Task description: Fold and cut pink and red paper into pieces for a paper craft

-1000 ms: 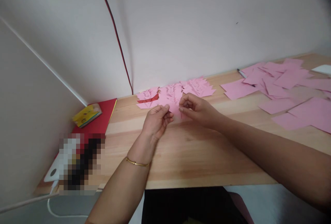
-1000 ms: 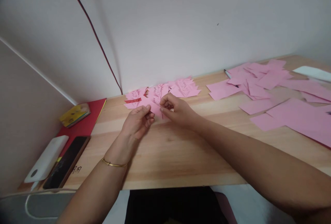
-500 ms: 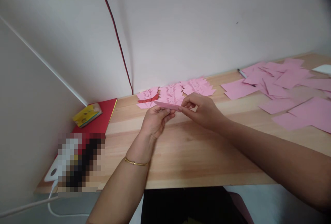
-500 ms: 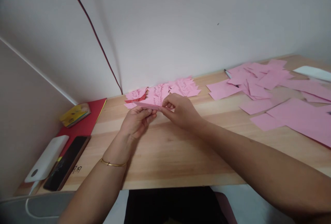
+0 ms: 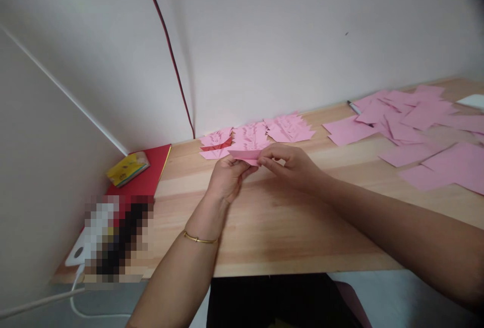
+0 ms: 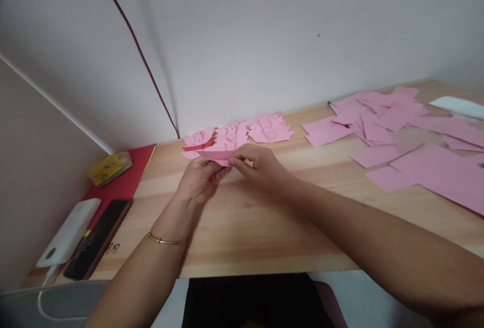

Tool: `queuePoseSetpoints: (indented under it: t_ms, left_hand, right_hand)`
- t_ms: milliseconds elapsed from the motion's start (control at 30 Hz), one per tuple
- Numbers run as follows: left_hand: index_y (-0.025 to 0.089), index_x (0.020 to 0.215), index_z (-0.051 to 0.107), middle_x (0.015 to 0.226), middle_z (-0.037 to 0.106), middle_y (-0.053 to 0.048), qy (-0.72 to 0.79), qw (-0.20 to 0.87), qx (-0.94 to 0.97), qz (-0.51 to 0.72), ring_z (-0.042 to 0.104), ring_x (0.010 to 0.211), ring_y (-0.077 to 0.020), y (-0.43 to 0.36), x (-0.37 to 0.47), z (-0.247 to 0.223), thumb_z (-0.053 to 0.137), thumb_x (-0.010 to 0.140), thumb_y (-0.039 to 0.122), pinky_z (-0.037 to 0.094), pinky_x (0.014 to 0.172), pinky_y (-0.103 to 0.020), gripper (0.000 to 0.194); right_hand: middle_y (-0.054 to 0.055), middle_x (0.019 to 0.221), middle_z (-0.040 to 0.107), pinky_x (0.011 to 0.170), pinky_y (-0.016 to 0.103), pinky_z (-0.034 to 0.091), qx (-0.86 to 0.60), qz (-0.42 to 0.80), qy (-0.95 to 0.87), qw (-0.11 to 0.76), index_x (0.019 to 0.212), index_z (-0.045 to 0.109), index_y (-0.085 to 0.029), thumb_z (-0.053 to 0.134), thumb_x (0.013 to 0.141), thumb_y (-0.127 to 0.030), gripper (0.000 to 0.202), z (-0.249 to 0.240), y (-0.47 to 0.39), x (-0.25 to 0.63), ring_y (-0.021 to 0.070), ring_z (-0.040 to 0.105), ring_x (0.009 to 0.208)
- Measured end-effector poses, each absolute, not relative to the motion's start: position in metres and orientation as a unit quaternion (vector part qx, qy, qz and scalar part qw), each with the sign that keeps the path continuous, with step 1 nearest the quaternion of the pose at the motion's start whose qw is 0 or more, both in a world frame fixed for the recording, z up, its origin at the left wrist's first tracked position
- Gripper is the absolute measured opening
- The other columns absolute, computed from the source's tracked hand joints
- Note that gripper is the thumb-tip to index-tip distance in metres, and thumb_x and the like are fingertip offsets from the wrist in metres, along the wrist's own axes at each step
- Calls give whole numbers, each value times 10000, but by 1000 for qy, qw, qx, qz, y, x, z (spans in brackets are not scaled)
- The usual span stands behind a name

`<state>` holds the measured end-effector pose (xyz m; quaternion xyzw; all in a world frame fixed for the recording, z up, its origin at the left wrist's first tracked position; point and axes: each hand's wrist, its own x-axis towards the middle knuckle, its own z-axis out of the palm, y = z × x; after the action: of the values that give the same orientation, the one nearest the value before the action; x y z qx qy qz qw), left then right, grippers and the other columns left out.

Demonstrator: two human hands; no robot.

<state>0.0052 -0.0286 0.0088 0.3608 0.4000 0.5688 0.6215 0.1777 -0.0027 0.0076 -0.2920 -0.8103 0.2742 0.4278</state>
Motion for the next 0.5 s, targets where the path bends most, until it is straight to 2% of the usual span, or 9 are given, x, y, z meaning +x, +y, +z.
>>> queuePoseSetpoints:
  t_ms: [167,400,500]
  left_hand:
    - [106,850,699,840,713,-83,389,630,368,563,669,870,-204,-29,5,7,767,614,115,491,894,-393,246]
    - [108,814,698,895,726,-106,391,622,369,569,659,958,-254,-29,10,11,809,525,102,504,899,-408,310]
    - [111,833,699,909,727,-108,392,626,366,566,655,973,-257,-30,12,13,817,510,105,506,899,-404,344]
  right_hand:
    - [35,811,648,667,277,448,-287,305,-796,438,879,641,-196,586,846,-306,128,7,-3,176,144,573,728]
    - [30,788,643,702,301,470,-269,309,-802,435,812,636,-206,596,835,-273,81,9,-4,176,158,585,750]
    - [37,823,651,704,302,475,-276,292,-806,434,904,653,-210,597,841,-287,114,9,-4,176,159,582,755]
